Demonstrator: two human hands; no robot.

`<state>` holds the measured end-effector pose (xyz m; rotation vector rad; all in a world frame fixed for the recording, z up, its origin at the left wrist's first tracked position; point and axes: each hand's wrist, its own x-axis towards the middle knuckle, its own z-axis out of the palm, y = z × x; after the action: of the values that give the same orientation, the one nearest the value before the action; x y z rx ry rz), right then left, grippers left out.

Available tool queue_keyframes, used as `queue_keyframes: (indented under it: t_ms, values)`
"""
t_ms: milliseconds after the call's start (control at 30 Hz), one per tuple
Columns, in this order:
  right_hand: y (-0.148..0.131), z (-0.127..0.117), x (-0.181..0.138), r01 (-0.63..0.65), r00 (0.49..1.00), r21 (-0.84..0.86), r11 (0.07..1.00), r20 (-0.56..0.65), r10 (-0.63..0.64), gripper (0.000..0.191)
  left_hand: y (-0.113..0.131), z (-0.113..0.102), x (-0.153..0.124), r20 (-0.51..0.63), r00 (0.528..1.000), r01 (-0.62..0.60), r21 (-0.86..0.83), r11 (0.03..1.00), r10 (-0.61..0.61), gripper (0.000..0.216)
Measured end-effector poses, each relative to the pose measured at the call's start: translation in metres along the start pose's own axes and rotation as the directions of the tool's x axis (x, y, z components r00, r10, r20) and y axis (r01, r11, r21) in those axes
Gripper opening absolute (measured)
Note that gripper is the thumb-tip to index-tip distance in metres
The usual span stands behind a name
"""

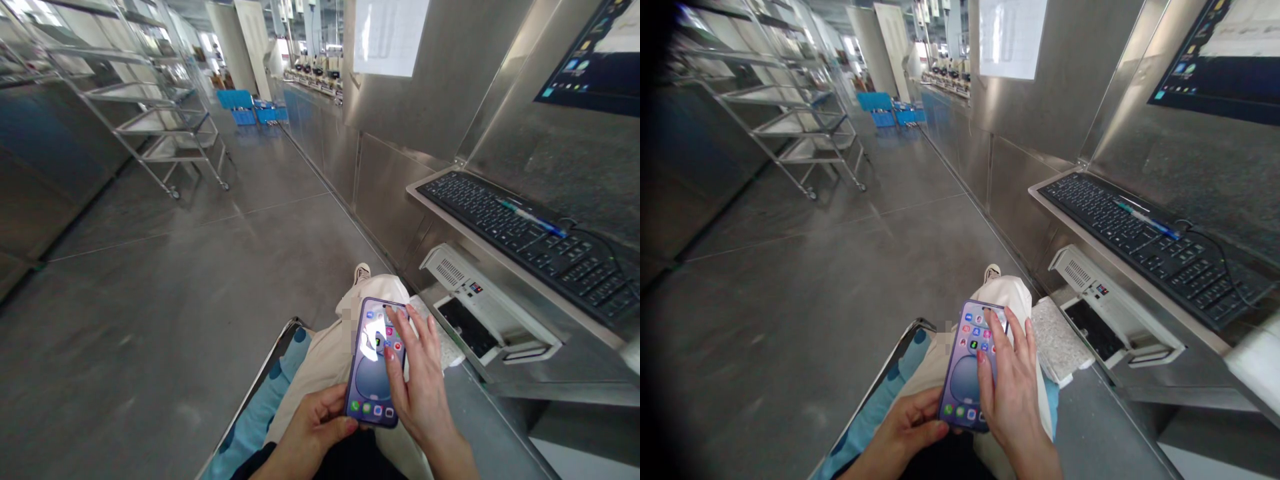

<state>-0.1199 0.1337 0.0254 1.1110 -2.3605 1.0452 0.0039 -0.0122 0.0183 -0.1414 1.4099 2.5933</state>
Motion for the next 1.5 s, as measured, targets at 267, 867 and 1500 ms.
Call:
queue_keyframes:
  t_ms: [267, 867, 1500]
  values:
    - [-0.004, 0.002, -0.034, -0.034, 0.975, 0.251, 0.967, -0.206, 0.088, 0.035, -0.015, -0.014, 0.000, -0.074, 0.997, -0.011, -0.046, 0.999, 0.007, 0.045]
    - [-0.007, 0.016, -0.062, -0.485, 0.856, 0.497, 0.719, 0.103, 0.506, 0.053, -0.021, -0.020, 0.000, -0.097, 0.995, -0.034, -0.065, 0.997, 0.027, 0.046]
    - [-0.022, 0.013, -0.045, -0.677, 0.707, 0.659, 0.329, 0.458, 0.539, 0.052, -0.024, -0.021, -0.002, -0.125, 0.992, -0.015, -0.054, 0.998, 0.008, 0.048]
